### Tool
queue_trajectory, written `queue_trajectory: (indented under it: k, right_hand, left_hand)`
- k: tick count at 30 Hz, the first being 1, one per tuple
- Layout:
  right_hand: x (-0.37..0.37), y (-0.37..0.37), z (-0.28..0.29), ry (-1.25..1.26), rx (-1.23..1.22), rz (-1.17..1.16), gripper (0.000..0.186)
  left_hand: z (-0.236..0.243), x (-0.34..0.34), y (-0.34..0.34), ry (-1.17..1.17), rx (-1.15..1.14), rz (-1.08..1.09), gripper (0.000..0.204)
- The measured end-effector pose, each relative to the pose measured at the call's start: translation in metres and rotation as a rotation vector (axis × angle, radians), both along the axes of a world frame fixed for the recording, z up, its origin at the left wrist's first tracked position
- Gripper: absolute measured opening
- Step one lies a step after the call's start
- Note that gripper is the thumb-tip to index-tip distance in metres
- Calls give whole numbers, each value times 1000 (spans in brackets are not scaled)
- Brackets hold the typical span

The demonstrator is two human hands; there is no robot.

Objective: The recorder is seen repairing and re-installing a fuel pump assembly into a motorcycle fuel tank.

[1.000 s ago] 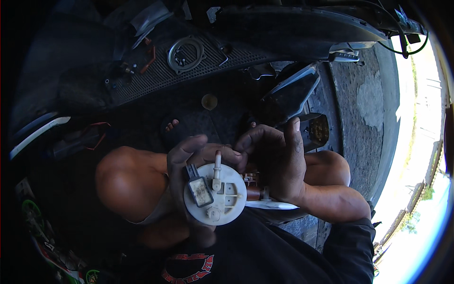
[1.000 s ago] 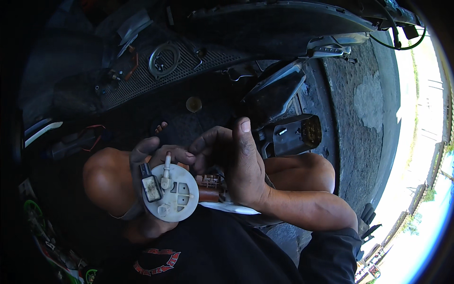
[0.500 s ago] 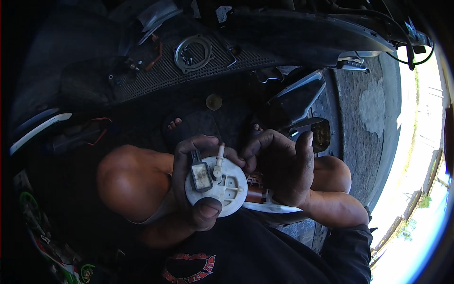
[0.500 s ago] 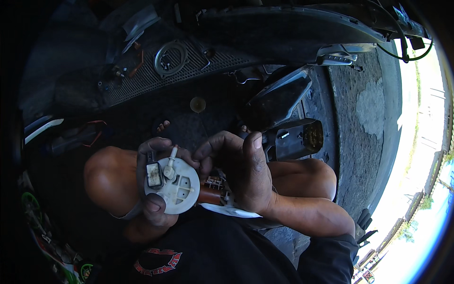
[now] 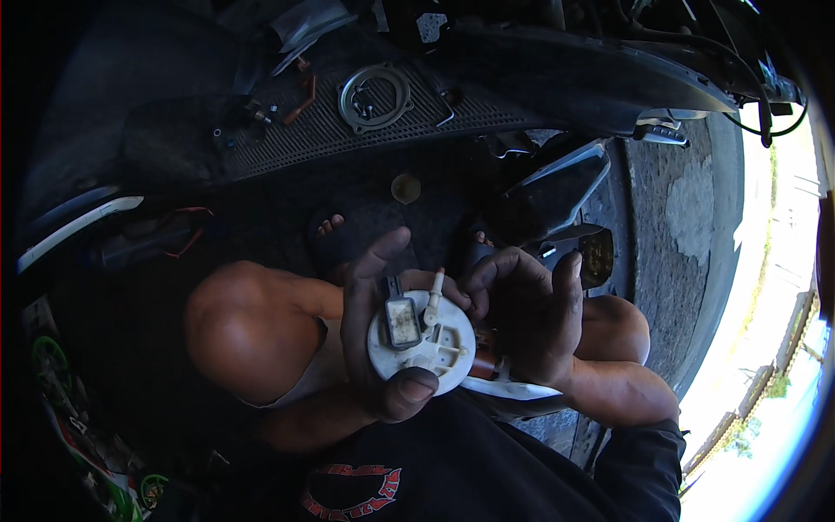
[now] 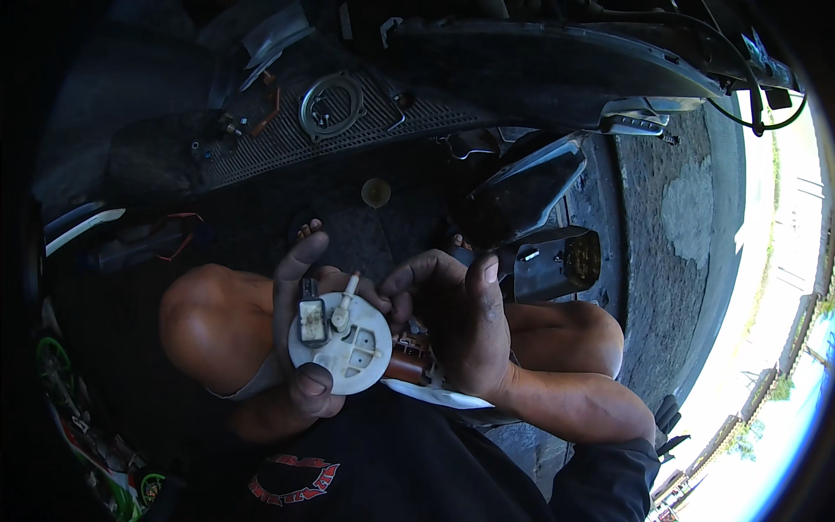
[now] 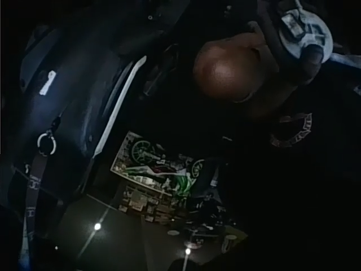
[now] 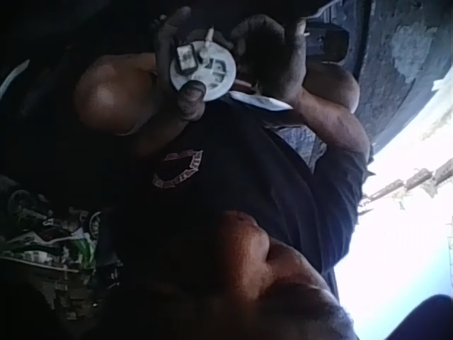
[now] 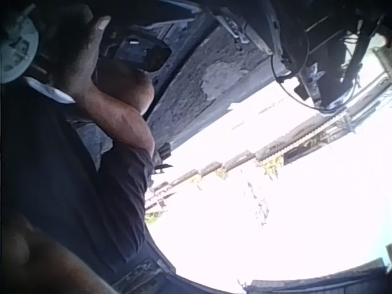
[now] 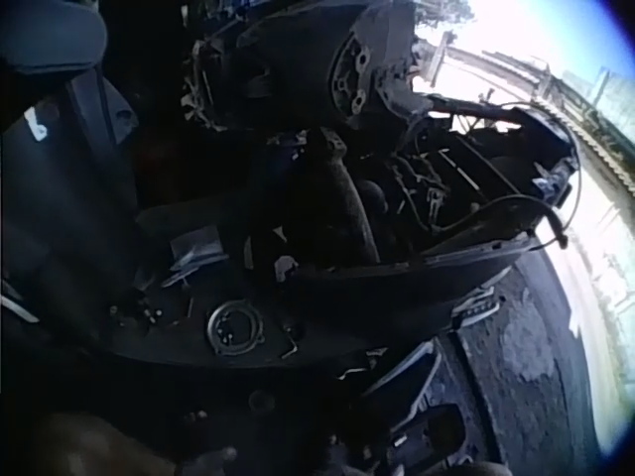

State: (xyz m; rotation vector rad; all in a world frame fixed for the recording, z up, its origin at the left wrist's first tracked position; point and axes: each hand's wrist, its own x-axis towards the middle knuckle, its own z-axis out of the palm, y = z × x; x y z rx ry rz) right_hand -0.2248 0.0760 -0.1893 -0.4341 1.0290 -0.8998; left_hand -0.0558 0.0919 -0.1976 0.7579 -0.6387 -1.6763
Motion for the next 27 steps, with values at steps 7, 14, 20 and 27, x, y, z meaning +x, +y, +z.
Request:
queue_trajectory:
  k: [7,14,20,27]
  right_hand:
    - [4,2,12,-83,-126,61,106]
    - [2,14,4,-187,-212,-16,112]
    - [-1,15,8,38,-139,94,111]
    - [0,13,7,145,-108,151,96]
  left_hand:
    - [-7,-3,8,68,-60,151,107]
    - [-1,-4,5,-162,-159,145,94]
    - [10,24,1,40,38,-67,77]
    - [4,48,-6,266,250,-323,71]
